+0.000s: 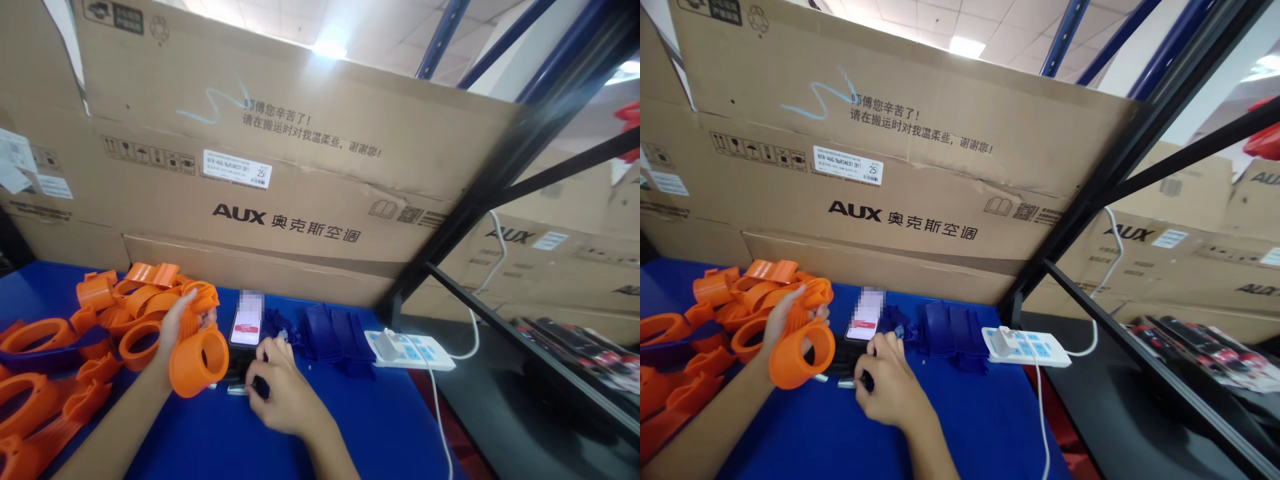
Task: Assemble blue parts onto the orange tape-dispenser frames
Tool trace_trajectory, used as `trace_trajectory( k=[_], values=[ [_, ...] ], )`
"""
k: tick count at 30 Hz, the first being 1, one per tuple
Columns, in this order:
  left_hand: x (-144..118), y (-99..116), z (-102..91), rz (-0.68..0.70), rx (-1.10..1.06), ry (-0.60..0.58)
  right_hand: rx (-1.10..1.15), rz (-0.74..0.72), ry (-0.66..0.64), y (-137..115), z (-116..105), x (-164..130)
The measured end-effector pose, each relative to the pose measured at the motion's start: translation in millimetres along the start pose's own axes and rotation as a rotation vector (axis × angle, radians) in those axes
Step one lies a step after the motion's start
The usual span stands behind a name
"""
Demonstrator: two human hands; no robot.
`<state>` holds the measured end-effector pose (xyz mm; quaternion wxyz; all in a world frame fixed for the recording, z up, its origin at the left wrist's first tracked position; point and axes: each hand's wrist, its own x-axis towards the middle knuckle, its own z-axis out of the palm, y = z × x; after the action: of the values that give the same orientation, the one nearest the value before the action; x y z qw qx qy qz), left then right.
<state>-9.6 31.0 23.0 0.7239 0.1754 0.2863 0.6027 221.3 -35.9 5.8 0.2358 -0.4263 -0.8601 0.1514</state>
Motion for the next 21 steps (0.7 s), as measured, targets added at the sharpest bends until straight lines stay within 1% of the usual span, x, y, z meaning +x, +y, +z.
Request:
trace_trajectory(
  k=[3,5,10,12,14,16,18,21],
  values=[
    [0.5,-4.3,1.8,-0.022,0.075,-0.037,-0.011,0.003,-0.016,4.6,-0.2,-0.7],
    [-0.5,-8.2,4.6,-0.027,0.117,-0.061,0.008,0.009,0.005,5.6,-3.7,-0.6],
    [-4.7,-20.5,10.2,-0.054,0.197,-0.124,0.122,0.050,0.184,3.0,-15.1,0.5],
    [-5.2,-25.8,10.9,-0.012,0.228,-0.134,0.209,-0.006,0.200,0.9,-15.8,1.3],
    [-4.0,-31.3,11.4,0.102,0.239,-0.102,0.288,-0.077,0.179,-1.3,-12.8,2.2],
    [-1.7,-36.6,12.1,0.202,0.201,-0.048,0.314,-0.104,0.189,-3.1,-7.8,2.9],
    [1.1,-41.6,12.8,0.207,0.151,-0.027,0.298,-0.105,0.238,-3.6,-3.8,3.1],
    [3.3,-48.5,12.9,0.179,0.152,-0.041,0.284,-0.130,0.335,-1.1,-2.4,2.6]
  ],
)
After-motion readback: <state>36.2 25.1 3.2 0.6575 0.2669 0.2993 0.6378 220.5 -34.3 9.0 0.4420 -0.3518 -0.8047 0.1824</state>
